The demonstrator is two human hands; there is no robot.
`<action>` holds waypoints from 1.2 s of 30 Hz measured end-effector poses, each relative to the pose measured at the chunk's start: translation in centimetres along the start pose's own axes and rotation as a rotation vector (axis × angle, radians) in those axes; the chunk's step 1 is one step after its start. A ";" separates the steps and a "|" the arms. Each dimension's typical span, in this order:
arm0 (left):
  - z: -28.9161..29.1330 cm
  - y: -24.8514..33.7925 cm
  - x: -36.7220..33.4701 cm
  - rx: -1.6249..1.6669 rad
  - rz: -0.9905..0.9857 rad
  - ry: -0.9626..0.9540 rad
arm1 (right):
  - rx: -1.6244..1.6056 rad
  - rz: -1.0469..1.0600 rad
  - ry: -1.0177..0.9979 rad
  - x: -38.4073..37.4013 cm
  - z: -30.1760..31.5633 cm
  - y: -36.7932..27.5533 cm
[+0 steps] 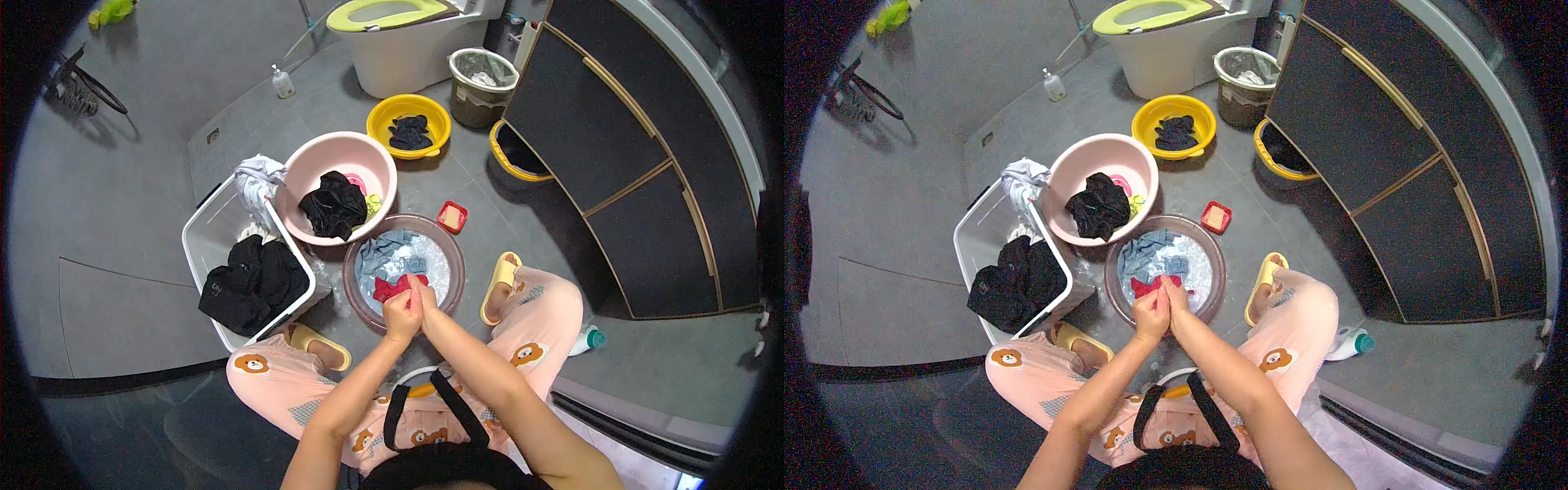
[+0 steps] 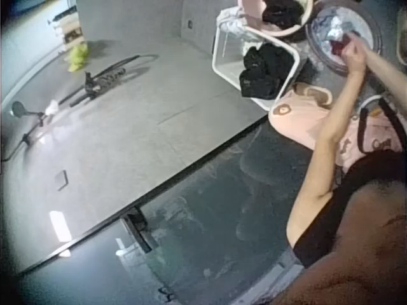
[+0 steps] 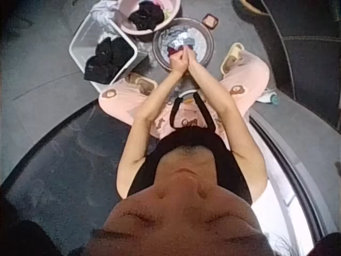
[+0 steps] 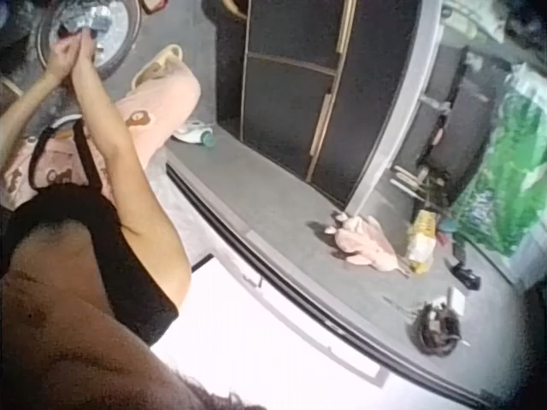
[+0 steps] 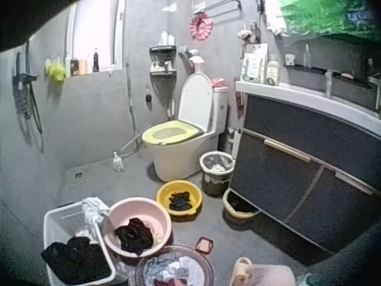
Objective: The person washes clothes by hand in a washbasin, applying soap and scrubbing different clothing items in the water.
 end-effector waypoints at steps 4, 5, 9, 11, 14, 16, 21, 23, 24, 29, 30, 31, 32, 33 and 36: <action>1.9 -1.8 -1.6 -0.118 0.092 0.078 | -0.006 -0.242 -0.263 4.1 -1.7 -1.7; 3.5 -3.6 -2.4 -0.224 0.215 0.037 | -0.062 -0.332 -0.349 5.0 -2.4 -1.1; 6.0 -6.6 -2.7 -0.352 0.379 -0.011 | -0.187 -0.307 -0.368 3.9 -2.4 -1.8; 5.4 -7.2 -2.0 -0.146 0.403 -0.278 | -0.252 -0.295 -0.389 0.4 -1.0 -3.0; 4.9 -3.9 -2.0 -0.170 0.297 -0.687 | -0.371 -0.243 -0.315 -1.9 0.9 -4.5; 5.2 -1.8 -2.3 -0.270 0.284 -0.961 | -0.390 -0.255 -0.274 -1.9 1.4 -4.7; 6.2 -5.6 -3.3 -0.346 0.322 -0.714 | -0.405 -0.276 -0.202 -1.2 0.4 -1.1; 5.2 -5.4 -2.9 0.429 0.345 -0.253 | -0.324 -0.309 -0.205 -0.2 -0.3 0.5; 3.9 -3.4 -2.8 0.383 0.256 -0.263 | -0.334 -0.261 -0.192 -0.7 0.1 1.0; 1.9 4.4 1.2 0.093 -0.128 -0.328 | -0.003 -0.103 -0.090 -1.1 0.3 -2.0; 1.7 6.0 1.2 -0.003 -0.164 -0.315 | -0.013 -0.136 -0.094 -1.8 0.7 -1.7; 1.4 7.2 1.1 -0.095 -0.205 -0.300 | -0.023 -0.165 -0.099 -2.8 1.2 -1.2; 1.0 6.0 0.9 -0.159 -0.238 -0.306 | -0.077 -0.156 -0.201 -3.3 1.5 -0.3; 0.4 4.0 0.5 -0.220 -0.275 -0.313 | -0.132 -0.142 -0.302 -3.6 1.8 0.9; 3.8 -1.3 -1.9 -0.361 -0.036 0.001 | -0.146 -0.204 -0.250 4.4 -2.8 0.7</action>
Point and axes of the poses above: each hand's wrist, its own x-axis away from the middle knuckle, its own z-axis out of the back of the hand, y = z × x, the point moved 2 cm from there along -x, towards the middle knuckle, and after that the axes turned 3 degrees about -x, right-handed, at the moved point
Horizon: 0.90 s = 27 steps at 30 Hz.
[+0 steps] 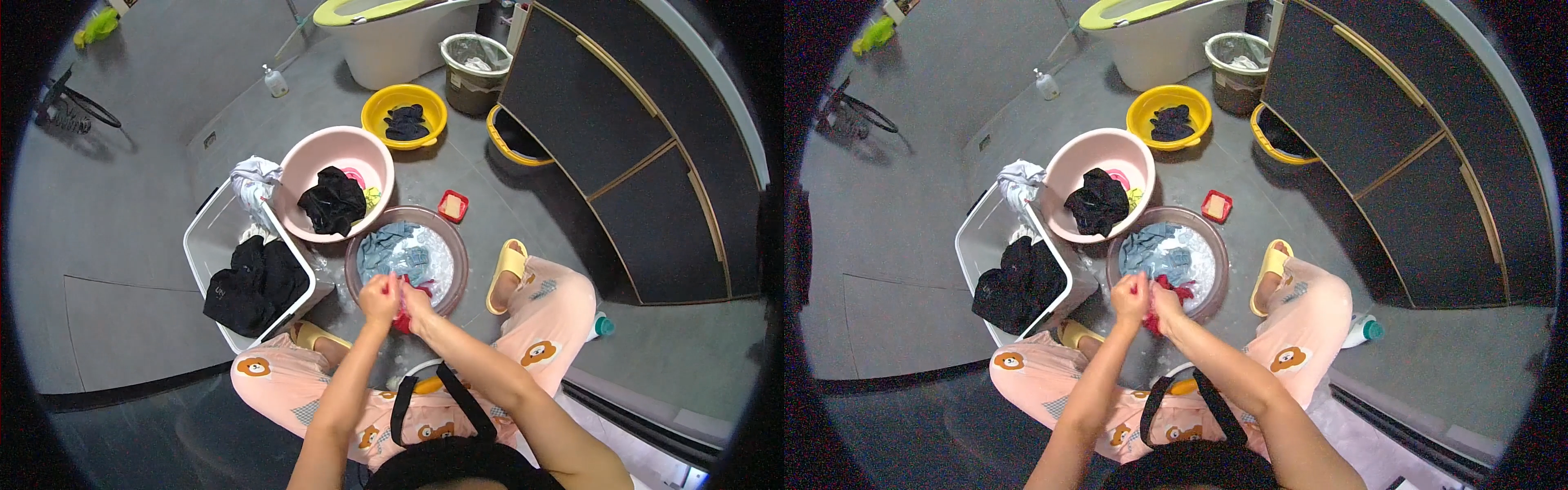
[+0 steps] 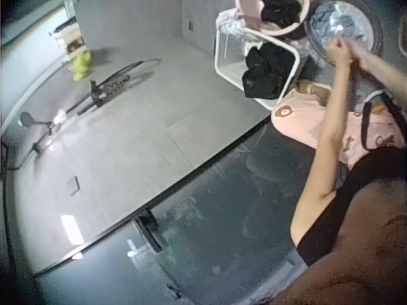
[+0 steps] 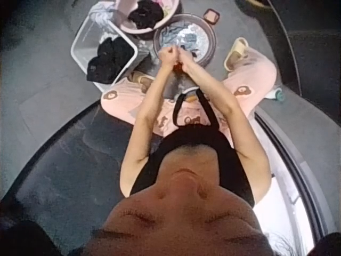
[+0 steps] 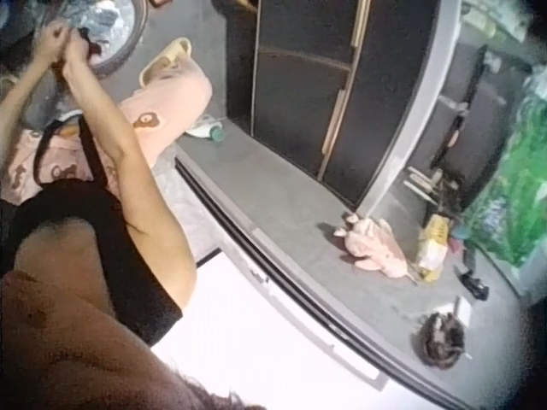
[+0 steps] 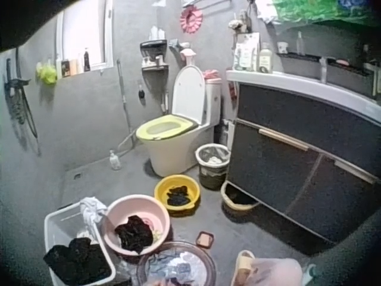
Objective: The person washes clothes by hand in a washbasin, applying soap and scrubbing different clothing items in the water.
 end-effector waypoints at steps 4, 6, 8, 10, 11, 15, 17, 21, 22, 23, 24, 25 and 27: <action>-0.9 1.2 0.8 0.048 -0.049 0.018 | -0.069 -0.033 -0.120 -2.3 1.9 -0.3; -1.0 4.9 1.5 0.143 -0.175 -0.068 | 0.774 0.439 -0.075 -4.5 3.6 -2.5; -2.2 4.9 1.4 0.100 -0.153 -0.082 | 0.327 0.267 -0.055 -4.8 5.3 -0.6; -0.5 -2.4 0.6 -0.010 -0.009 -0.062 | 0.146 0.029 0.038 -0.2 0.0 0.7; -0.5 -3.5 0.0 -0.098 0.092 -0.189 | 0.142 -0.014 -0.030 -0.5 0.3 0.9; 0.5 -2.6 -2.7 0.250 -0.165 -0.423 | 0.199 -0.064 -0.066 1.0 -0.1 -2.5; 0.9 -2.6 -2.7 0.752 0.325 -0.949 | 0.082 -0.062 -0.131 1.1 0.0 -4.0; 1.5 -3.5 -2.0 0.395 0.259 -1.126 | 0.134 -0.232 -0.254 1.5 -0.4 -6.5; 1.5 -3.4 -2.1 0.434 0.249 -1.050 | 0.145 -0.227 -0.310 0.7 0.2 -6.3; 1.3 -3.9 -2.2 0.442 0.248 -1.044 | 0.156 -0.223 -0.366 0.0 0.9 -5.9; 1.4 -4.7 -2.5 0.607 0.344 -0.937 | 0.191 -0.136 -0.337 0.2 0.8 -5.6; 1.5 -5.4 -2.7 0.768 0.436 -0.823 | 0.202 -0.142 -0.340 -0.1 1.4 -5.2; 2.3 -5.5 -3.4 0.912 0.261 -0.627 | 0.874 0.097 -0.533 -0.3 1.4 -4.9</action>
Point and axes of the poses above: each hand's wrist, its own x-axis away from the middle knuckle, its own z-axis out of the back of the hand, y = z × x, the point moved 2 cm from there along -x, towards the middle knuckle, and after that the axes turned 3 degrees about -x, right-handed, at the moved point
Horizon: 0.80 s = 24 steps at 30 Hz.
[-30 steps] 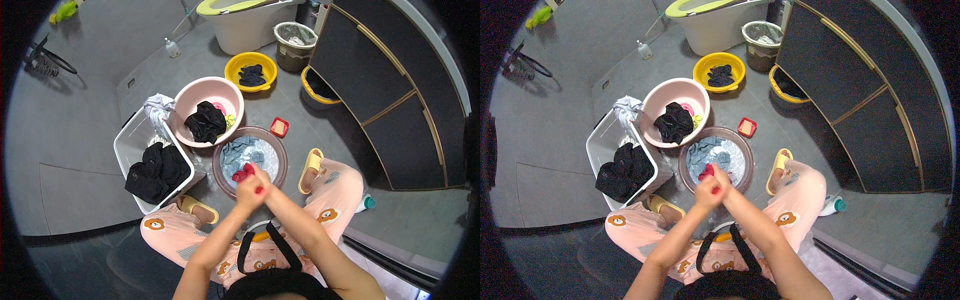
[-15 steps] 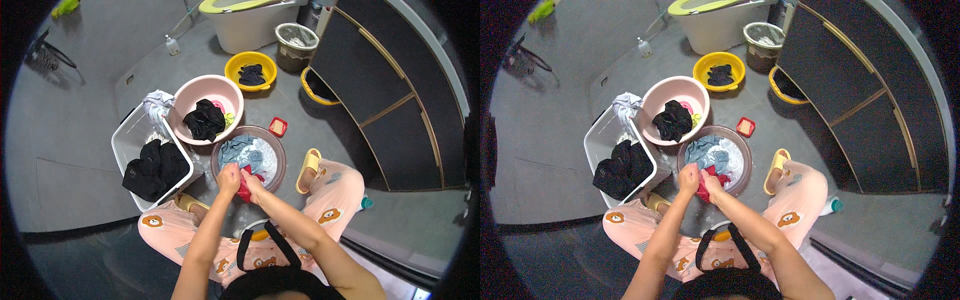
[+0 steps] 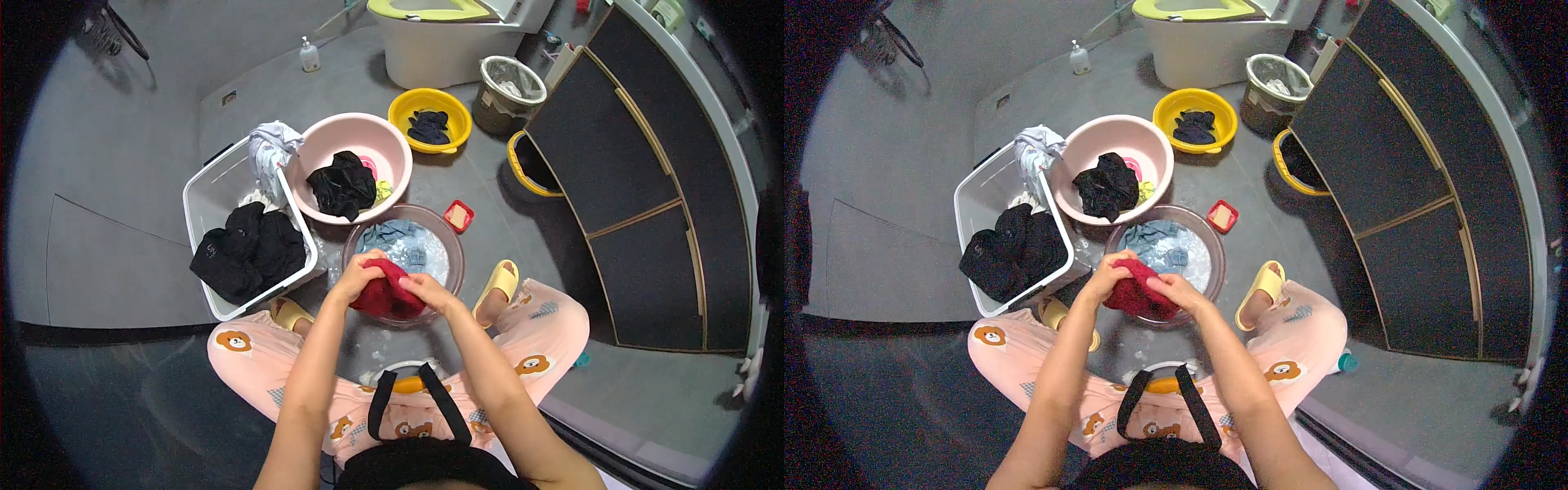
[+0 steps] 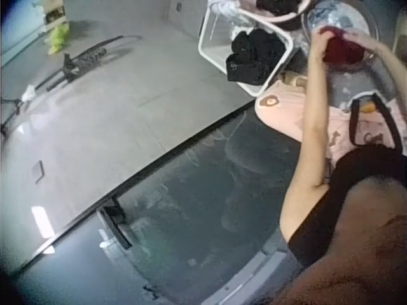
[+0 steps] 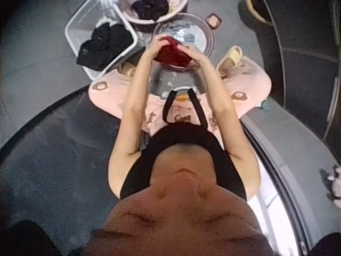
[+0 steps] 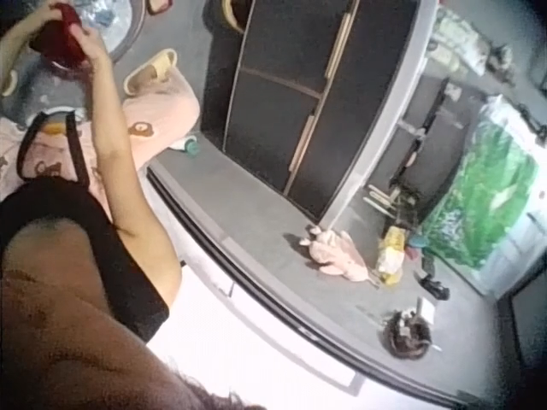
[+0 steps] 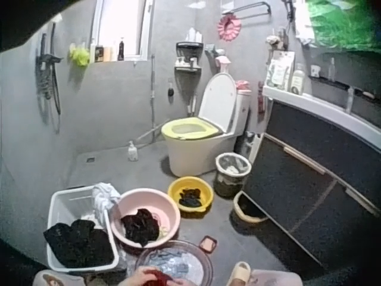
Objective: The person washes clothes by hand in a washbasin, applying soap and scrubbing different clothing items in the water.
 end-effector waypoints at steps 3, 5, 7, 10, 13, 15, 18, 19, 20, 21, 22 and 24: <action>-0.2 1.1 -0.2 0.663 0.022 0.241 | 0.258 0.022 -0.057 1.0 0.2 -0.3; 0.5 1.8 -0.4 0.660 0.032 0.445 | 0.118 0.031 0.038 0.9 0.9 0.3; 1.0 2.1 -0.5 0.386 -0.009 0.590 | -0.273 0.155 0.110 0.4 0.2 -0.4; -1.7 3.5 0.2 -0.383 -0.145 0.713 | -0.831 0.226 0.280 -0.2 -1.9 -2.0; -8.2 3.9 0.6 -0.568 -0.242 0.582 | -0.927 0.109 0.330 -2.0 -0.3 -0.2; -12.1 6.7 1.2 -0.808 -0.370 0.457 | -1.144 0.334 -0.207 -2.7 1.5 2.7; -11.7 4.3 -0.1 -0.910 -0.384 0.369 | -1.246 0.274 -0.194 -3.3 2.2 5.8; -9.9 2.4 -0.5 -0.900 -0.358 0.441 | -1.164 0.199 0.081 -3.3 0.4 4.8; -8.0 1.6 -0.7 -0.897 -0.331 0.518 | -1.064 0.121 0.342 -3.3 -2.0 2.8; -6.1 2.1 -1.1 -0.786 -0.301 0.714 | -0.792 -0.066 0.528 -2.4 -3.9 0.3; -4.6 1.8 -1.3 -0.884 -0.214 0.744 | -0.929 -0.108 0.390 -2.2 -4.7 -0.4; -5.8 2.4 -0.9 -0.948 -0.152 0.738 | -0.878 -0.148 0.411 -1.9 -4.2 -0.8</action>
Point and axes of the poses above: each hand's wrist, its own x-axis away from the middle knuckle, its own z-axis out of the back of the hand, y = z × x, the point moved 2 cm from there along -x, towards the middle knuckle, and after that the axes turned 3 degrees about -x, right-handed, at the moved point
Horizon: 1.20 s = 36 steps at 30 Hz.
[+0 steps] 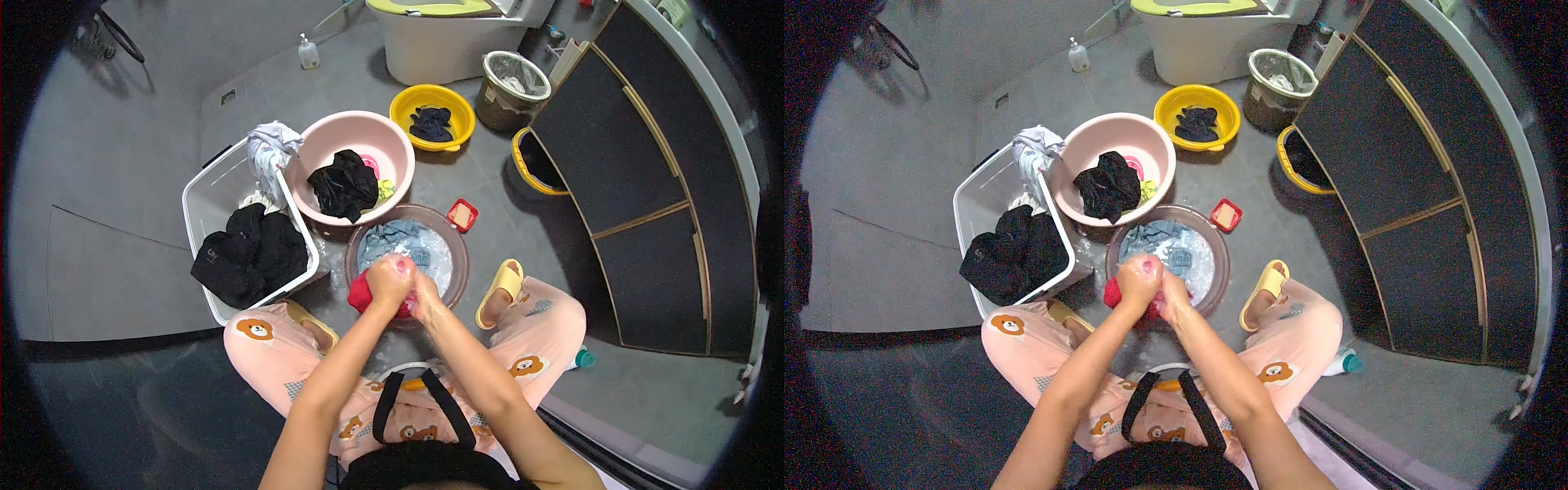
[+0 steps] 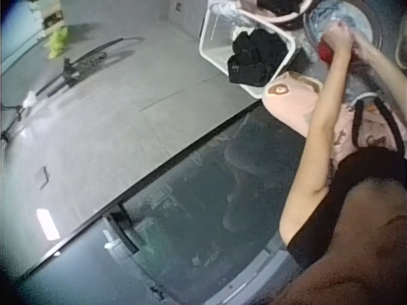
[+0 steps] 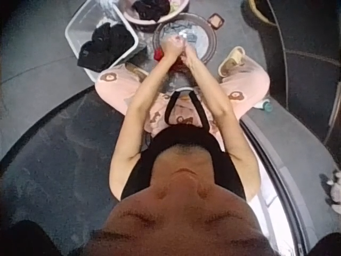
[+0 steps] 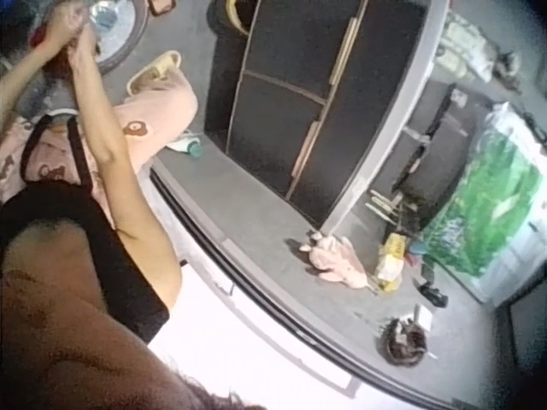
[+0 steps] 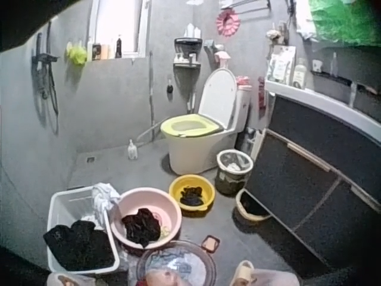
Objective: The person washes clothes by hand in a washbasin, applying soap and scrubbing different clothing items in the water.
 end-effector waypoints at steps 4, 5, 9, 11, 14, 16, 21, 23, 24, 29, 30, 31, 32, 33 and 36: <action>-1.5 4.6 3.6 0.156 -0.322 -0.080 | -1.058 0.566 -0.532 -5.6 6.2 3.3; -1.8 5.7 3.5 0.232 -0.326 -0.074 | -0.608 0.386 -0.683 -7.3 9.7 0.6; 0.2 -1.2 1.5 0.213 -0.119 0.040 | 0.328 0.001 0.115 1.4 -0.8 -0.3; -1.2 -2.0 0.0 0.169 -0.077 0.095 | 0.217 -0.022 0.097 1.9 0.2 -0.7; -3.1 -2.5 0.1 0.163 0.092 -0.003 | 0.089 -0.015 0.024 0.6 3.2 -0.9; -3.9 -4.3 0.3 0.041 0.381 -0.188 | 0.182 0.026 0.073 0.8 3.9 -1.9; -4.4 -5.2 -3.1 0.150 0.507 -0.221 | 0.260 0.197 0.068 -1.7 6.4 -5.8; -3.8 -4.8 -5.4 0.114 0.214 -0.147 | 0.322 0.283 0.088 -1.9 5.8 -6.2; -4.0 -4.9 -5.6 -0.015 0.062 0.044 | 0.386 0.375 0.105 -1.9 5.6 -6.5; -7.4 -6.2 -0.3 0.207 0.184 -0.245 | 0.118 0.158 0.200 -3.3 7.1 -6.4; -8.0 -6.1 2.0 0.236 0.186 -0.290 | 0.121 0.156 0.195 -3.5 7.0 -6.2; -8.8 -6.1 4.3 0.284 0.182 -0.355 | -0.049 0.118 0.173 -3.7 6.9 -5.9; -9.2 -5.2 6.2 0.258 0.226 -0.455 | -0.223 0.086 0.160 -3.8 7.2 -5.8; -9.7 -5.0 7.7 0.250 0.294 -0.503 | -0.297 0.082 0.106 -3.7 6.8 -5.7; -11.2 -5.1 9.5 0.105 0.328 -0.215 | -0.396 0.024 0.051 -1.5 3.8 -4.8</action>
Point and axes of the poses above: each hand's wrist, its own x-axis away from the middle knuckle, its own z-axis out of the back of the hand, y = z × x, the point moved 2 cm from there along -x, towards the middle knuckle, and after that the axes turned 3 degrees about -x, right-handed, at the moved point
